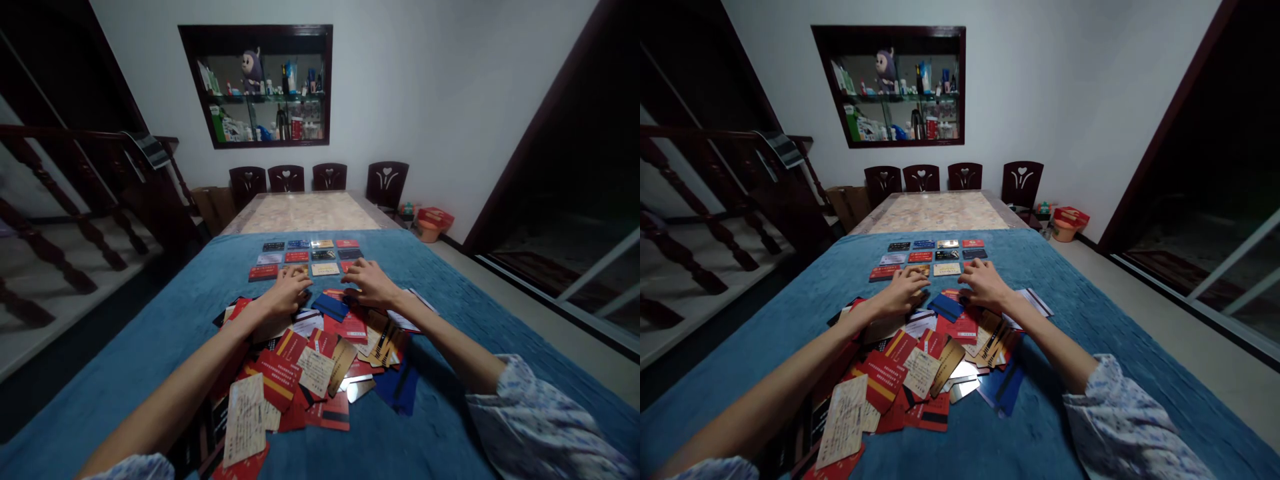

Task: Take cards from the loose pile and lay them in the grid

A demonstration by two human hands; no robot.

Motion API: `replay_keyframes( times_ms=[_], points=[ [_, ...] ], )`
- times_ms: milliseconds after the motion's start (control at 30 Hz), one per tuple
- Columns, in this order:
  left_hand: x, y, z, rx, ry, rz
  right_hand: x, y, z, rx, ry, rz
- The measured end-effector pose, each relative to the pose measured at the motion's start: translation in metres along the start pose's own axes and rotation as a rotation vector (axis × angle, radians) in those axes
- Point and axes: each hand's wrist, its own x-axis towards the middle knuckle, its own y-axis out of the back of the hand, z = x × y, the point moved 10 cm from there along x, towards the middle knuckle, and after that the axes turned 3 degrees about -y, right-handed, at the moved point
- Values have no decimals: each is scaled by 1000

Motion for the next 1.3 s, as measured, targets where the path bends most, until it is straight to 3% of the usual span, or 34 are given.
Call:
replay_keyframes(
  times_ms=[333, 567, 800, 1067, 1300],
  points=[
    [1, -10, 26, -37, -151, -17, -31, -2, -25, 8, 91, 84],
    [5, -23, 29, -95, -209, -64, -28, -6, -42, -16, 124, 0],
    [4, -16, 33, -94, -230, -64, -23, -13, -45, -50, 103, -113],
    [7, -16, 30, -58, -215, -119, -20, -17, -45, -31, 104, -150],
    [5, -14, 30, -90, -233, -114, -22, -10, -49, -39, 158, -103]
  ],
)
